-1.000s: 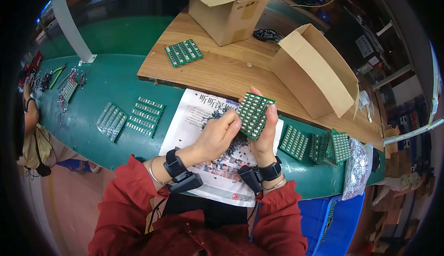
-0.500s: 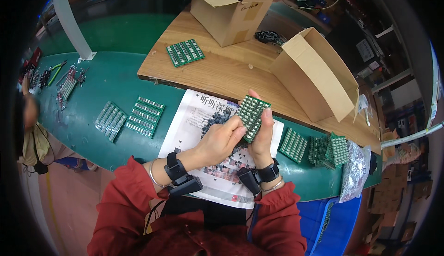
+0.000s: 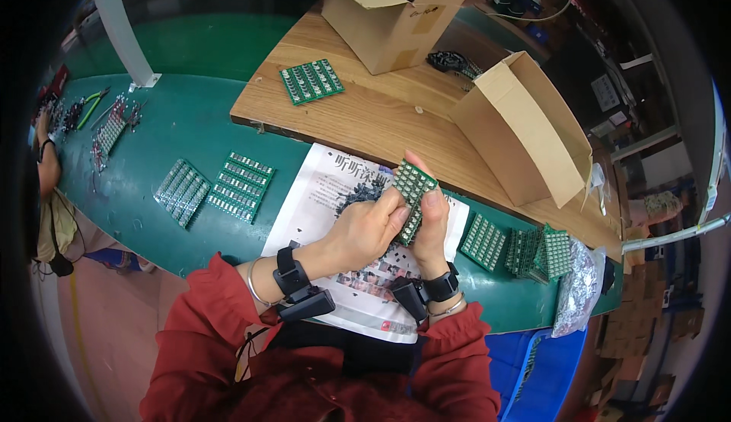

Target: The person assembles green circuit boards by hand, inserting small black components into the board's grid. They handle the boards one at a time, picking them up from a stack, inserting components, and placing them back down.

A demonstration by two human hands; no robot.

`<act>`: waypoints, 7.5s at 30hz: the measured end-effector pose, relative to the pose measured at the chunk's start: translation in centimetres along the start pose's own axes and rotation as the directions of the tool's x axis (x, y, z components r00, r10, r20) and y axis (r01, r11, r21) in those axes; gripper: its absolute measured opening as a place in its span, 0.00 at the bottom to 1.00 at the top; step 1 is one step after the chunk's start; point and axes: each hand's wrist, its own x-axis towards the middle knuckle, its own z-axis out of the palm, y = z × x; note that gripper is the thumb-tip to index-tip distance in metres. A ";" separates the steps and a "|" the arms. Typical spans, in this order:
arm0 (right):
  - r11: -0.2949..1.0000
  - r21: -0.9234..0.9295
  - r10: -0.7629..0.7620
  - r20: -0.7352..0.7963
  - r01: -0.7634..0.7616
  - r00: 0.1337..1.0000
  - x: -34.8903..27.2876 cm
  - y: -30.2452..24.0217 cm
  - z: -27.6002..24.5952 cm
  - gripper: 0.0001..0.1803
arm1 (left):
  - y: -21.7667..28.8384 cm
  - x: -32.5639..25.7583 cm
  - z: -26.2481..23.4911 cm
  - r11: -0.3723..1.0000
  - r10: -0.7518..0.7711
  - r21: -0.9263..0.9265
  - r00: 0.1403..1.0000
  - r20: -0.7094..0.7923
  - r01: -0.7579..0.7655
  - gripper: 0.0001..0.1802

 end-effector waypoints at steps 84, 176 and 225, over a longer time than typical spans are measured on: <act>0.971 -0.241 -0.005 -0.037 -0.004 0.999 -0.3 -0.1 0.6 0.37 | -0.5 0.2 0.1 0.982 0.138 -0.104 0.974 -0.179 -0.159 0.07; 0.988 -0.029 -0.155 -0.124 0.152 0.980 -0.9 -1.2 -0.1 0.27 | -0.3 1.3 -1.2 0.736 -0.092 -0.670 0.995 0.036 0.093 0.53; 0.956 -0.158 -0.284 -0.272 0.249 0.919 -0.3 0.3 -0.2 0.16 | -0.3 0.8 -0.9 0.858 -0.037 -0.512 0.991 -0.129 -0.035 0.48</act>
